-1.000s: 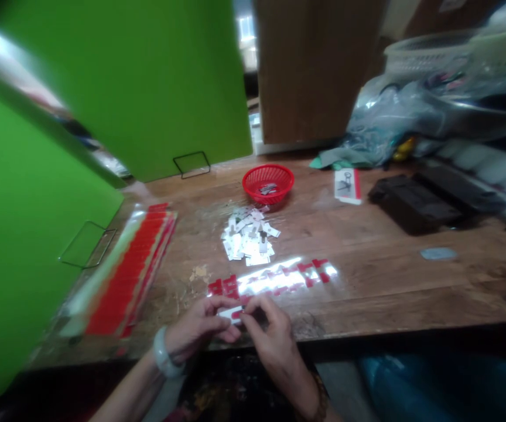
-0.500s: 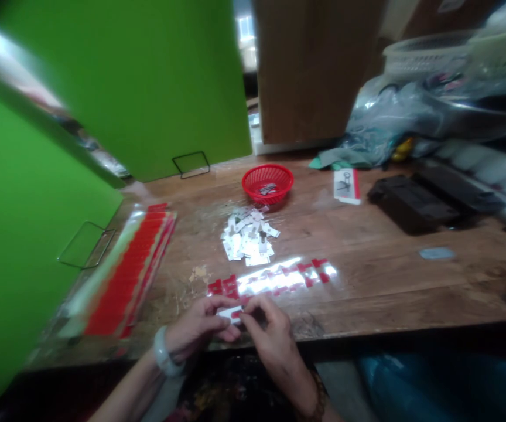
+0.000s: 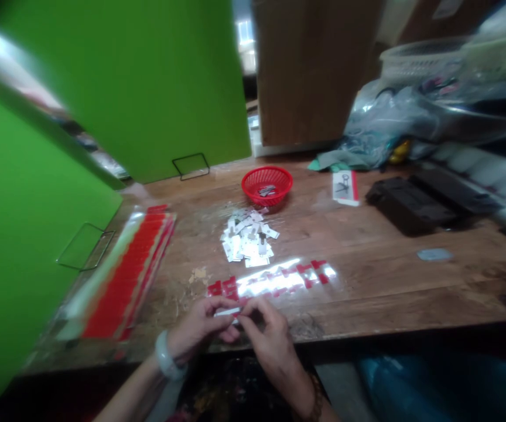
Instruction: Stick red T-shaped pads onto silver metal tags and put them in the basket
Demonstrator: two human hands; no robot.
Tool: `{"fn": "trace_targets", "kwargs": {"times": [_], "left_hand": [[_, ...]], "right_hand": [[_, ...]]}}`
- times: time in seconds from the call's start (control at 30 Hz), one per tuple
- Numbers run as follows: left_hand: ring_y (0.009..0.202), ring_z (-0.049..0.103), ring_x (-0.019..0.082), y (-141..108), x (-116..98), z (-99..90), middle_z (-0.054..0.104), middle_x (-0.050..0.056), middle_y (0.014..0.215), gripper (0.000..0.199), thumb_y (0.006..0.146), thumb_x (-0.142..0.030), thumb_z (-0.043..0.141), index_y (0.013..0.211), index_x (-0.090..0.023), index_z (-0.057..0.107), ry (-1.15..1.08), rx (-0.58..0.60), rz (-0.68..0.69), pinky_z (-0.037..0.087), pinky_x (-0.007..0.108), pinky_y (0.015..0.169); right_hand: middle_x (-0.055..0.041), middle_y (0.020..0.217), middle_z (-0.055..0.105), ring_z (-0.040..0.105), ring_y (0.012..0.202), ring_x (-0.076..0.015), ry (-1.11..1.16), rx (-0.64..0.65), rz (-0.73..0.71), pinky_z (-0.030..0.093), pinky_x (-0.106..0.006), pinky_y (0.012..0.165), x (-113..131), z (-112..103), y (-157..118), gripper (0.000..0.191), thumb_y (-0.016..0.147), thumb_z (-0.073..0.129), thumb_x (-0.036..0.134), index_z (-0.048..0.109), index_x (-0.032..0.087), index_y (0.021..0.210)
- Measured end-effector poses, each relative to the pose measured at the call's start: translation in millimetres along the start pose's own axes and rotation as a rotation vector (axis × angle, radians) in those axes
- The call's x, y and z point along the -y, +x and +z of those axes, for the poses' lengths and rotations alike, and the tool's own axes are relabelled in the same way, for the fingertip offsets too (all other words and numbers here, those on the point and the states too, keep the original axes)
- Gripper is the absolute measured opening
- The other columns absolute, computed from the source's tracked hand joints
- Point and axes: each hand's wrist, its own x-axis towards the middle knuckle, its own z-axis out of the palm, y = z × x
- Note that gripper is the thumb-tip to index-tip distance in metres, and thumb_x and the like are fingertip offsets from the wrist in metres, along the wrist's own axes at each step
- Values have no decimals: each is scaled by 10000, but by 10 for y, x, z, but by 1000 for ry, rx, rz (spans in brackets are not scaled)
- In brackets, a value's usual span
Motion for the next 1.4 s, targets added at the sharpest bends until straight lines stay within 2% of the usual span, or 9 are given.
{"fn": "trace_targets", "kwargs": {"times": [0.13,0.23,0.33,0.4,0.6,0.83,1.4], "left_hand": [[546,653,137,23,32,21,701,69,613,352,683,-259,703,958,-52,628,67,-76,72,522,236,579],[546,646,130,26,32,55,704,54,621,268,677,-211,677,906,-74,654,96,-168,153,519,231,583],[559,647,132,22,32,87,709,47,655,238,671,-202,663,880,-87,667,111,-225,227,524,239,595],[582,659,147,19,37,97,716,57,681,255,674,-221,660,891,-89,667,114,-225,229,531,257,611],[559,660,156,17,48,67,709,67,613,349,639,-270,710,917,-71,638,85,-190,187,524,255,601],[577,674,169,35,90,6,721,103,664,456,618,-319,750,959,-52,608,39,-126,108,532,265,596],[606,685,167,39,145,2,723,90,694,403,631,-270,758,957,-72,631,-11,-130,71,540,256,602]], "right_hand": [[12,737,580,536,707,-135,-15,6,-10,411,-226,666,32,7,-7,75,813,564,210,569,194,741],[7,748,584,539,726,-137,-18,-11,-24,408,-227,691,58,33,-13,92,816,545,182,576,194,730],[-14,838,571,542,817,-150,-31,-74,-49,402,-229,737,78,61,-15,104,792,565,166,579,189,691],[-19,861,557,540,843,-156,-35,-110,-51,400,-231,748,87,69,-13,106,783,573,171,577,186,678],[13,720,564,530,703,-138,14,-108,30,408,-232,680,99,74,1,96,812,531,206,548,191,718],[9,748,570,532,714,-143,-17,-71,66,416,-242,675,81,49,27,93,832,506,251,544,190,771],[6,689,554,521,637,-142,-108,-111,12,428,-243,603,38,101,63,79,799,489,196,541,199,739]]}}
